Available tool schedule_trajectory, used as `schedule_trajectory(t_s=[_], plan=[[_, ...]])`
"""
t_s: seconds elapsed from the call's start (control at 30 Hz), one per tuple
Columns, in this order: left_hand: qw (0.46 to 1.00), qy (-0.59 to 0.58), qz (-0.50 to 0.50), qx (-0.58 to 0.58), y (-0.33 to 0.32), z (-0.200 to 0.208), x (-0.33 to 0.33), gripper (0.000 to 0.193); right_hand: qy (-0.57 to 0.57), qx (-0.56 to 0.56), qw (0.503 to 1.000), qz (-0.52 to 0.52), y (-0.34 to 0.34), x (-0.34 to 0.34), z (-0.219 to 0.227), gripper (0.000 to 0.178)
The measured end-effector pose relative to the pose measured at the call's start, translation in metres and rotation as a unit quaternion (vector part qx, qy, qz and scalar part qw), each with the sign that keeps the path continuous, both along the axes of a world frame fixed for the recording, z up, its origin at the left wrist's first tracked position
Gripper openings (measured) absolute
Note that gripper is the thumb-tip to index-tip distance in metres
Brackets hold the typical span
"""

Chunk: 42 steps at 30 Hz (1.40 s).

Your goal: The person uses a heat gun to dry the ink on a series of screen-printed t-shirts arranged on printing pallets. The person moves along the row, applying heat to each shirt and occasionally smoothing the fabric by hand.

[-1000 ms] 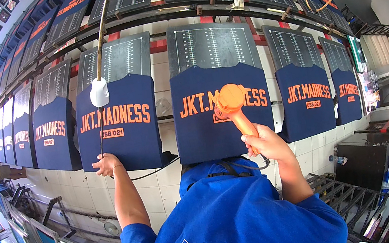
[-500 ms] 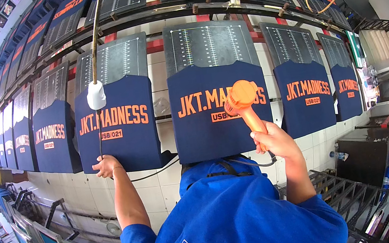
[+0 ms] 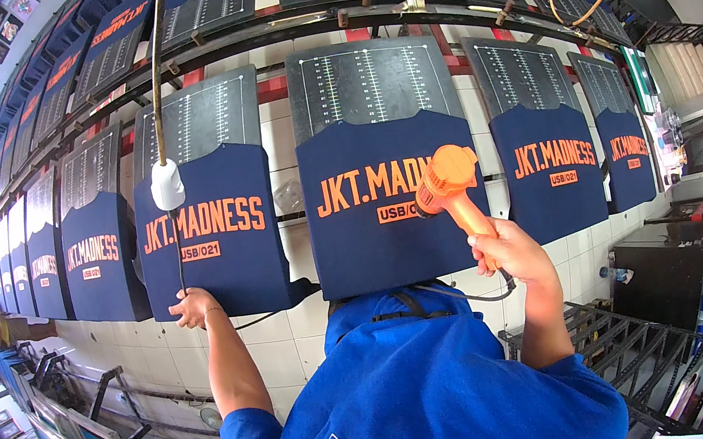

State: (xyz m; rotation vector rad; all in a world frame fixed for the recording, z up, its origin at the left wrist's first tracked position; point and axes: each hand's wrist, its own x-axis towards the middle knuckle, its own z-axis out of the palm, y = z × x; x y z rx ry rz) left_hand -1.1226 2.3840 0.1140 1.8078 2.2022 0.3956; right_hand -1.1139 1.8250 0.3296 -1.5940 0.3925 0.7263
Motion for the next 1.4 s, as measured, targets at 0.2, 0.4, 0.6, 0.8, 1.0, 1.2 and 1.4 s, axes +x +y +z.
schedule_trajectory(t_s=[0.2,0.4,0.6,0.8,1.0,1.2,1.4], plan=[[1.0,-0.004,-0.004,-0.005,-0.005,0.006,0.001,0.055,-0.003,0.007,1.0,-0.01,-0.009,-0.003,0.0,0.02],[0.999,-0.027,-0.02,0.013,-0.003,-0.001,-0.003,0.052,-0.002,0.021,0.999,-0.032,-0.014,-0.011,-0.002,0.02],[0.974,-0.151,-0.116,0.124,0.035,-0.037,-0.037,0.052,-0.001,0.045,0.998,-0.047,-0.003,-0.02,-0.013,0.023],[0.943,-0.09,-0.208,0.244,0.128,-0.024,-0.049,0.05,-0.016,0.079,0.997,0.021,0.072,-0.008,-0.015,0.026],[0.91,-0.099,-0.197,0.352,0.285,0.039,-0.044,0.047,-0.004,0.157,0.986,0.06,0.202,0.014,-0.011,0.025],[0.912,-0.233,-0.111,0.319,0.435,0.092,-0.029,0.046,-0.016,0.147,0.989,0.01,0.327,0.013,-0.01,0.024],[0.945,-0.116,-0.155,0.263,0.54,-0.001,-0.062,0.052,-0.042,0.088,0.991,-0.087,0.388,0.02,0.002,0.024]])
